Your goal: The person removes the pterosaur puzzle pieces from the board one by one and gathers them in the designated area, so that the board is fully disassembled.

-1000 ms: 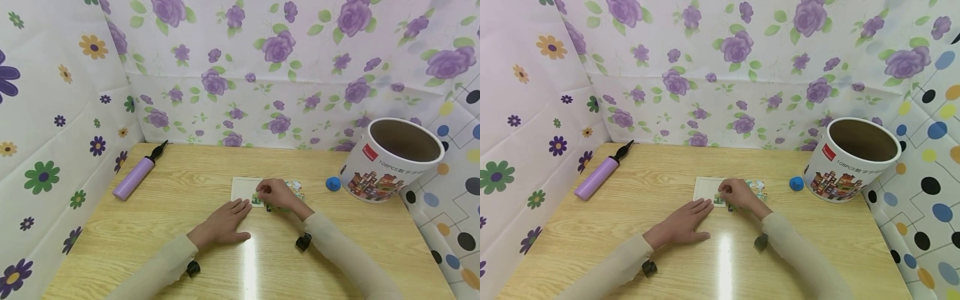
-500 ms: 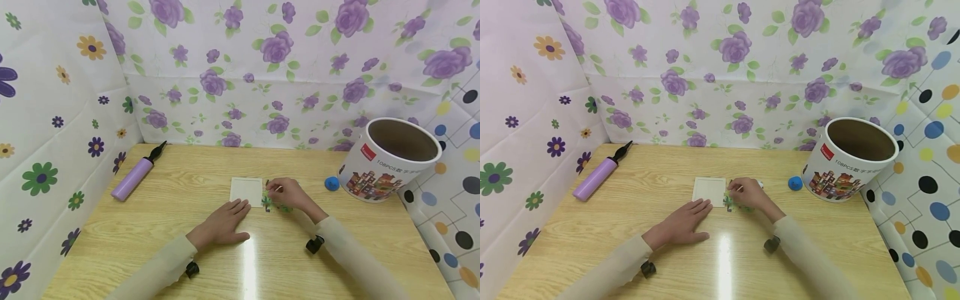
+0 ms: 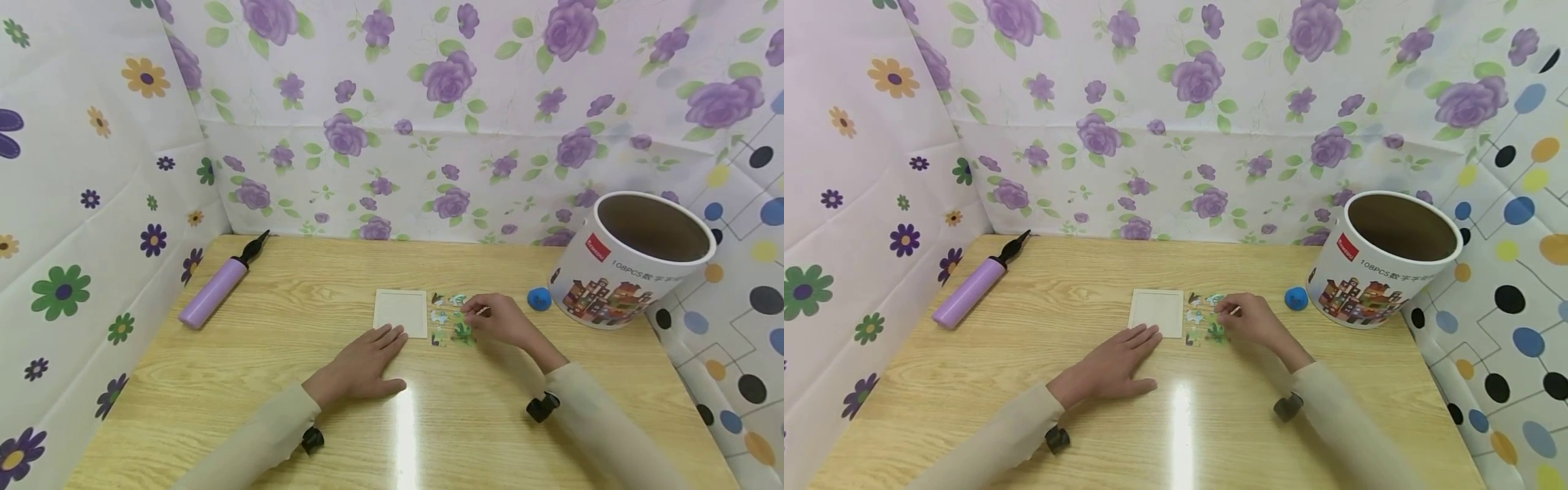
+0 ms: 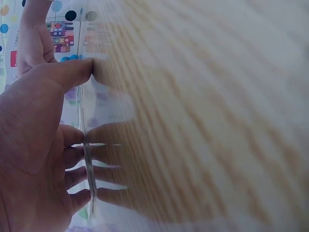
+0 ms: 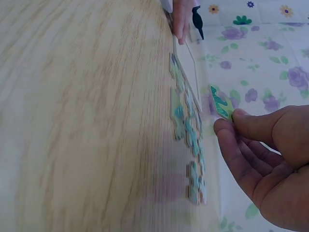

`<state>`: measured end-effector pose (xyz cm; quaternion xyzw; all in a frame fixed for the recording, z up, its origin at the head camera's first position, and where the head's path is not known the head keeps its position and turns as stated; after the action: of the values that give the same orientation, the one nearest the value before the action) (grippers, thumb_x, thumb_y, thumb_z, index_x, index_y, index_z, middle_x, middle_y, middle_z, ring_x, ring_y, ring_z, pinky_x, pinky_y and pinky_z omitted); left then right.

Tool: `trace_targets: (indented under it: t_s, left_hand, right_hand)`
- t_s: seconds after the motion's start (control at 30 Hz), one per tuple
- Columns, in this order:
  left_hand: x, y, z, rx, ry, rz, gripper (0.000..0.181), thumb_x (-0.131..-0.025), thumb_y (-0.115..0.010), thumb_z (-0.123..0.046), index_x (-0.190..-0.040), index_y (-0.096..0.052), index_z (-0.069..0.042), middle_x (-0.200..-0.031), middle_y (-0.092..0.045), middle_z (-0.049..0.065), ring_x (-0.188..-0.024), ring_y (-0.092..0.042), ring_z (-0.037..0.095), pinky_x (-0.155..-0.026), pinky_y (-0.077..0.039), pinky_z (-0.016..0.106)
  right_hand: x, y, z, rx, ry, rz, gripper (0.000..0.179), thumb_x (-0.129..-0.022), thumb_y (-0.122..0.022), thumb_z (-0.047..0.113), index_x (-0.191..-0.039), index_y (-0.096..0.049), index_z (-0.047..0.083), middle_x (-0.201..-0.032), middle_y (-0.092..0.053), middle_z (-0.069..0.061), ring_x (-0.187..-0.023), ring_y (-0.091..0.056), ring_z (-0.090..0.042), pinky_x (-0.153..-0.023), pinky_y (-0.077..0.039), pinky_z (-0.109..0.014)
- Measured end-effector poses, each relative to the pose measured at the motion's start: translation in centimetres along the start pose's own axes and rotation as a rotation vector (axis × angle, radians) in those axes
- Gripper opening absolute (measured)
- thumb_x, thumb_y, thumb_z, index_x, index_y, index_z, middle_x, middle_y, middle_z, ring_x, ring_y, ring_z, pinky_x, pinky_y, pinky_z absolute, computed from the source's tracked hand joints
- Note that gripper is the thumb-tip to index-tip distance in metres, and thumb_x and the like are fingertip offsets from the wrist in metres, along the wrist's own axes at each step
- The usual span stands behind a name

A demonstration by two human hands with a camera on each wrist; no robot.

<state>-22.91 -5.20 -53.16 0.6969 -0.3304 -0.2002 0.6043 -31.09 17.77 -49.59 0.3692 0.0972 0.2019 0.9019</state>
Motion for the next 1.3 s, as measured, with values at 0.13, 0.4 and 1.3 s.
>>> trace_targets:
  t_s: [0.13, 0.4, 1.3]
  left_hand:
    - [-0.1, -0.2, 0.2, 0.001, 0.009, 0.017, 0.09, -0.099, -0.044, -0.068, -0.164, -0.023, -0.009, -0.169, -0.022, 0.008, -0.157, -0.018, 0.027, -0.125, -0.02, 0.041]
    - [0.0, -0.2, 0.2, 0.01, 0.011, 0.021, 0.09, -0.099, -0.046, -0.067, -0.164, -0.023, -0.009, -0.17, -0.022, 0.008, -0.157, -0.019, 0.027, -0.125, -0.021, 0.043]
    - [0.1, -0.3, 0.3, 0.028, 0.018, 0.008, 0.092, -0.098, -0.046, -0.069, -0.164, -0.022, -0.01, -0.17, -0.02, 0.007, -0.157, -0.017, 0.026, -0.125, -0.02, 0.043]
  right_hand:
    - [0.9, 0.6, -1.0, -0.002, -0.01, -0.007, 0.011, -0.099, -0.069, 0.013, -0.108, -0.075, 0.011, -0.098, -0.071, -0.002, -0.084, -0.069, -0.014, -0.074, -0.058, -0.031]
    - [2.6, 1.5, -2.7, 0.033, -0.031, -0.042, 0.01, -0.098, -0.07, 0.011, -0.105, -0.076, 0.01, -0.106, -0.074, -0.004, -0.091, -0.067, -0.016, -0.08, -0.057, -0.034]
    - [2.8, 0.7, -4.9, 0.111, -0.077, -0.011, 0.012, -0.094, -0.076, 0.014, -0.105, -0.081, 0.015, -0.099, -0.076, 0.001, -0.083, -0.066, -0.01, -0.074, -0.054, -0.031]
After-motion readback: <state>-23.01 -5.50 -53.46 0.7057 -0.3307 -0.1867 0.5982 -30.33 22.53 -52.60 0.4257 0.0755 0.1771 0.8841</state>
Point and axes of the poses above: each hand's wrist, its own x-axis away from the middle knuckle, its own y-axis out of the back of the hand, z = x × y, the point moved 9 cm from there along -x, towards the middle knuckle
